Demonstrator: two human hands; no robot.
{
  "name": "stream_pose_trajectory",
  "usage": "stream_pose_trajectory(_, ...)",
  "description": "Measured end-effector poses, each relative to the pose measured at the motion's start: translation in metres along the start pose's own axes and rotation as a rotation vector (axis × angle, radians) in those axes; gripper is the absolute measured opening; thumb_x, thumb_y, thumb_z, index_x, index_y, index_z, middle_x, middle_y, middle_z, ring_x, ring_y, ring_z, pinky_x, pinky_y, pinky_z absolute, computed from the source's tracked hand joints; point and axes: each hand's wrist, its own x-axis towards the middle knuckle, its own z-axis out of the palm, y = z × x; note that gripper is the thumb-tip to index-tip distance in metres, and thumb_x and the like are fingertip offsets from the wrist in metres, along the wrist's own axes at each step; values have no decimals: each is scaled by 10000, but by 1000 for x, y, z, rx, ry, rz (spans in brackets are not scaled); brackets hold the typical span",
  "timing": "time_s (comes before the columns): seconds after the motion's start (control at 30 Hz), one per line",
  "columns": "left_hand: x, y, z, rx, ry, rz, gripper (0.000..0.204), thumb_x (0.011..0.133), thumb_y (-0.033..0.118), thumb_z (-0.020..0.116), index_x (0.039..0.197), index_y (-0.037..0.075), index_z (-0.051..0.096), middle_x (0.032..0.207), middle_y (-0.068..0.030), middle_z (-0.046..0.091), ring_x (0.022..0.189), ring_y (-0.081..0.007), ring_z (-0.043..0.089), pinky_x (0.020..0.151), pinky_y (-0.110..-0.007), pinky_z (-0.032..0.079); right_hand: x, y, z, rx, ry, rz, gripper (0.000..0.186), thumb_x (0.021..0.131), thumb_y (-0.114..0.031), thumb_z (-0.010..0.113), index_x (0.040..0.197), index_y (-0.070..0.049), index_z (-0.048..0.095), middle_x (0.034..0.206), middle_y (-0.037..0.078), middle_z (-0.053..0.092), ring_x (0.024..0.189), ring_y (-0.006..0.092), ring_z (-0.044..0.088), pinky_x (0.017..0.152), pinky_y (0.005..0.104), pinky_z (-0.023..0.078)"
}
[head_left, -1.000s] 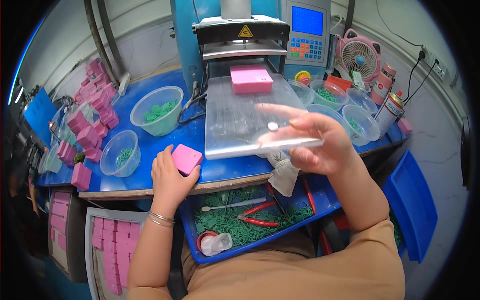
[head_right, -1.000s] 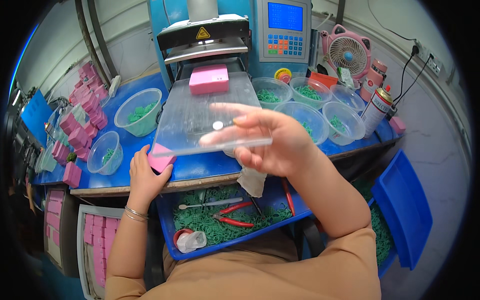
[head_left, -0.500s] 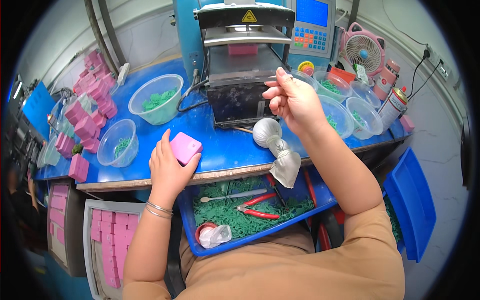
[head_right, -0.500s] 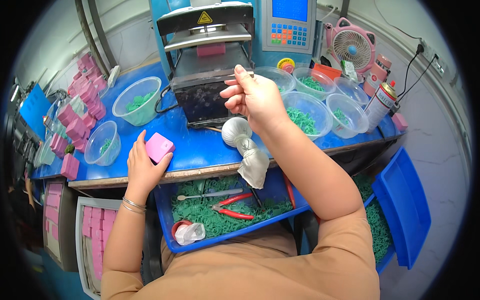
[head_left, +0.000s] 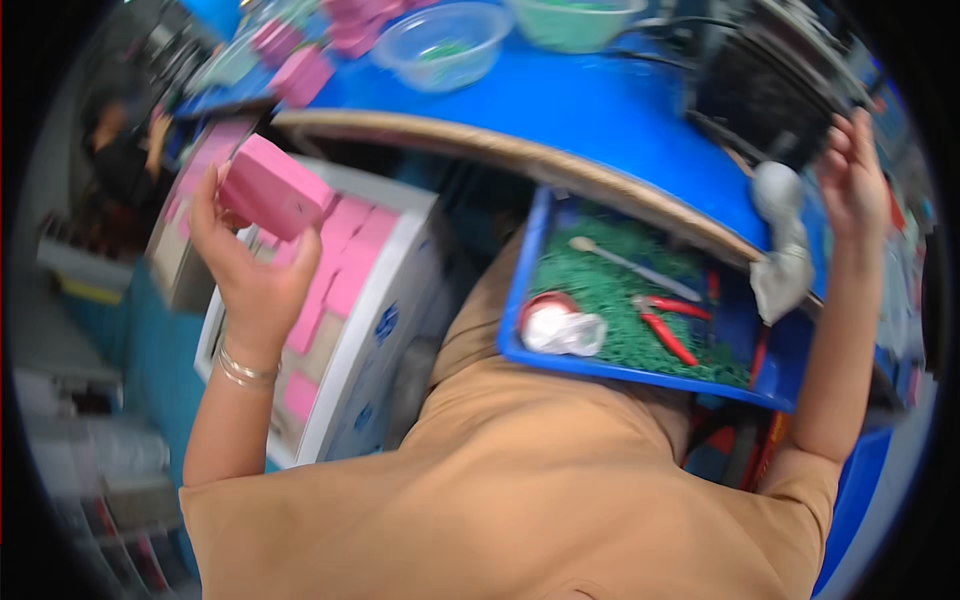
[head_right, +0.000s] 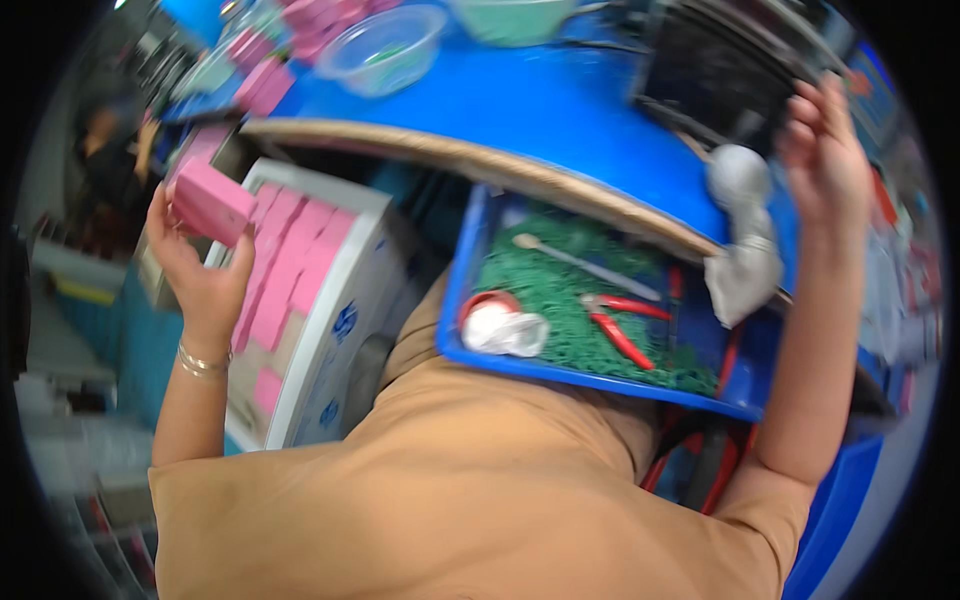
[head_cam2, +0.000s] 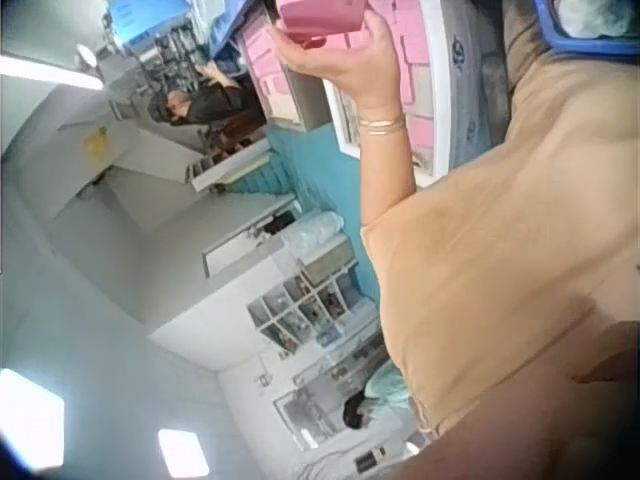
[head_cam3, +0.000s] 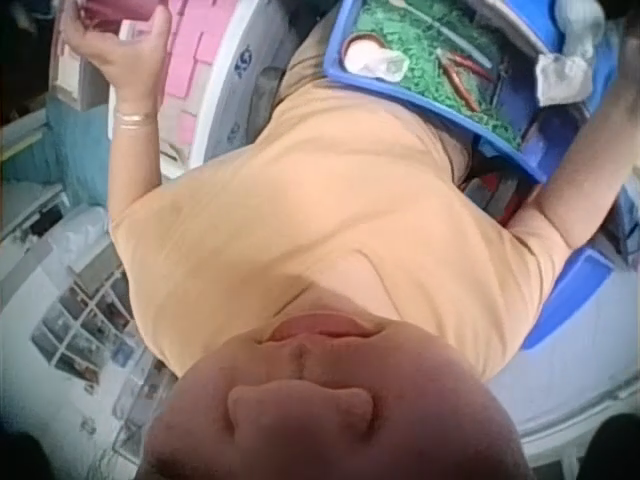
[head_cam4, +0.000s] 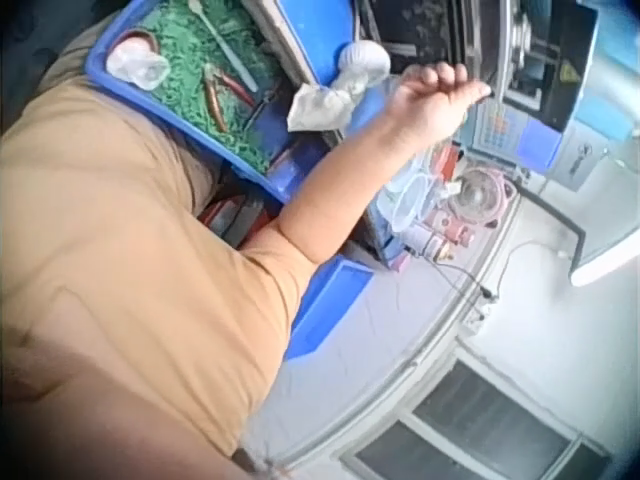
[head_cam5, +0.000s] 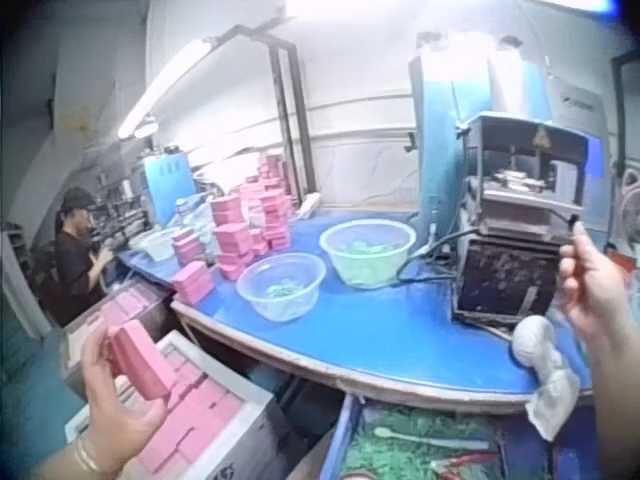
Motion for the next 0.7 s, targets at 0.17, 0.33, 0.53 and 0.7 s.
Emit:
stream_pose_trajectory(0.17,-94,-64,-47,328,-378,-341,696,630,102,735,1201,-19,357,1102,-183,447,1007,-299,474,860,-351,410,23,-1,-40,-82,-67,12,281,936,-233,486,1038,22,543,758,47,546,611,67,455,531,177,373)
stream_pose_trajectory(0.33,-184,-80,-52,151,-599,-798,423,682,132,709,1040,6,523,1076,-172,475,960,-297,498,858,-359,417,30,0,-53,-168,-68,31,265,953,-204,447,1054,29,523,764,55,509,599,83,420,538,182,369)
stream_pose_trajectory(0.53,-208,-85,-41,81,-663,-664,321,783,32,566,1093,103,607,1191,-221,454,989,-330,517,884,-366,420,42,-9,-68,-54,-123,109,237,958,-165,428,1054,41,496,772,48,461,606,85,389,547,188,360)
stream_pose_trajectory(0.7,-182,-75,-43,199,-903,-444,424,753,-23,532,1152,112,579,1237,-256,423,1031,-385,500,919,-380,408,61,-12,-84,-57,-114,38,216,960,-146,413,1030,42,495,768,50,450,610,102,379,558,200,353)
